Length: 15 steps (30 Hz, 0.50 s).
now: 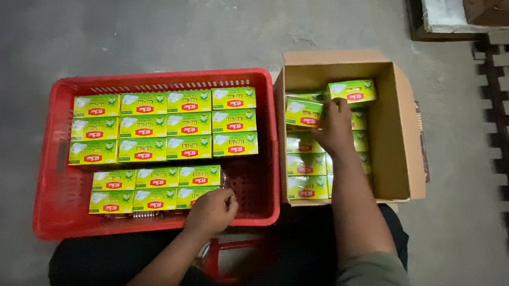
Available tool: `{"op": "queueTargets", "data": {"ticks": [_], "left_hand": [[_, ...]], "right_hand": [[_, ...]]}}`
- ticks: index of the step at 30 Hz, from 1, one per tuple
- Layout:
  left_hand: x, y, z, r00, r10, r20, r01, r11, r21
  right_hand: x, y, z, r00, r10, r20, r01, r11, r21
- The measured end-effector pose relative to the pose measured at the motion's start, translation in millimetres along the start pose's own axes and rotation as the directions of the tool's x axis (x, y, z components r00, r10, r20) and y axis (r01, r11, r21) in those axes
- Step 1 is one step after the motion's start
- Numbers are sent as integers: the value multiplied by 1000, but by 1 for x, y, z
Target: The person transfers small yellow and green boxes from a cardboard carton into a red plastic basket. They pick up the boxes one by one and place them neatly in rows inside the basket.
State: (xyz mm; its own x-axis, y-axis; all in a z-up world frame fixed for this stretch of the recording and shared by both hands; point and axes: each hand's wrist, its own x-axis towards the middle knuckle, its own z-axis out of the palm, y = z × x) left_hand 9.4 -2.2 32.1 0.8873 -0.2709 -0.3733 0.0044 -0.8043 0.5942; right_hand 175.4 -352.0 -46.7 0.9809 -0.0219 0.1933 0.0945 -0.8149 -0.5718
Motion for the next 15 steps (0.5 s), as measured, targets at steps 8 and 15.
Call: {"op": "queueTargets", "data": {"ticks": [8,15], "left_hand": [[-9,9,-7,1000,-5,-3,5,1000,24],[-14,-4,1,992,104,-75,-109,992,-69]], "right_hand": [[-33,-51,-69,976,-122,-182,154,973,171],[-105,-132,-109,954,-199,-223,251,940,232]]}}
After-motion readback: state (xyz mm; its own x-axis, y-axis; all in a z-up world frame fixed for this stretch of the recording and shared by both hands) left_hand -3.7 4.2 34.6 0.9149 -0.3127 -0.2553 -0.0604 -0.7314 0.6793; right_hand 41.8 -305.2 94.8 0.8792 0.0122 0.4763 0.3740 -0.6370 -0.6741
